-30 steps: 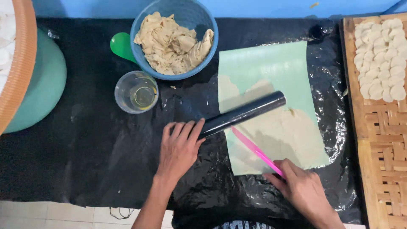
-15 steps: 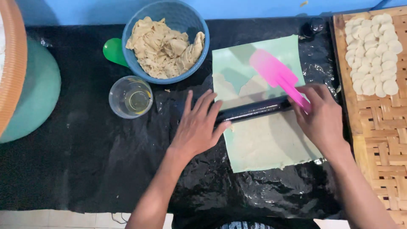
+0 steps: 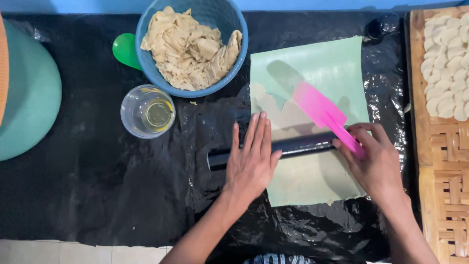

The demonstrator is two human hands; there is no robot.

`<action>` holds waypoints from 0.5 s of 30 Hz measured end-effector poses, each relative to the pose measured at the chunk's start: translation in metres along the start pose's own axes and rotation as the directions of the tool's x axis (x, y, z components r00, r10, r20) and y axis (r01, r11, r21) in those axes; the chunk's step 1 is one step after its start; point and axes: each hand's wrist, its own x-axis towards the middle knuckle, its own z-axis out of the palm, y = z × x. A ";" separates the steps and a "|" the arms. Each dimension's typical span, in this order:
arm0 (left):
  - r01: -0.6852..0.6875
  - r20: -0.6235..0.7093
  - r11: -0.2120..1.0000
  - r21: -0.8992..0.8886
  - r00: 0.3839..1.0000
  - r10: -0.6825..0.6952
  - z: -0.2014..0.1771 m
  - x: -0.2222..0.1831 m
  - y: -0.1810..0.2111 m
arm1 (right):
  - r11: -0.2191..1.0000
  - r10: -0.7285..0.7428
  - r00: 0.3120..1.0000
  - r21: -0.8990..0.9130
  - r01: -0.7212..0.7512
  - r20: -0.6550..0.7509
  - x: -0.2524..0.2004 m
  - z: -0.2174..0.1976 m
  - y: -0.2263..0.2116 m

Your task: Rolling out dough on a plastic sheet and scraping it with a spatula in a food production environment.

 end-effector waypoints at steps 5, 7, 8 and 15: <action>0.016 0.049 1.000 -0.010 0.999 -0.015 0.004 -0.028 0.018 | 0.918 0.225 0.973 0.344 -0.195 -0.048 -0.027 -0.012 0.047; 0.010 0.064 1.000 -0.009 0.998 -0.010 0.009 -0.044 0.024 | 0.857 0.339 0.938 0.437 -0.274 -0.077 -0.035 -0.022 0.055; -0.001 0.061 1.000 -0.002 0.998 0.002 0.012 -0.052 0.027 | 0.811 0.459 0.883 0.452 -0.372 -0.096 -0.036 -0.029 0.050; -0.029 0.026 0.998 -0.053 0.999 0.030 -0.005 -0.056 0.024 | 0.742 0.552 0.833 0.472 -0.475 -0.030 -0.061 -0.027 0.059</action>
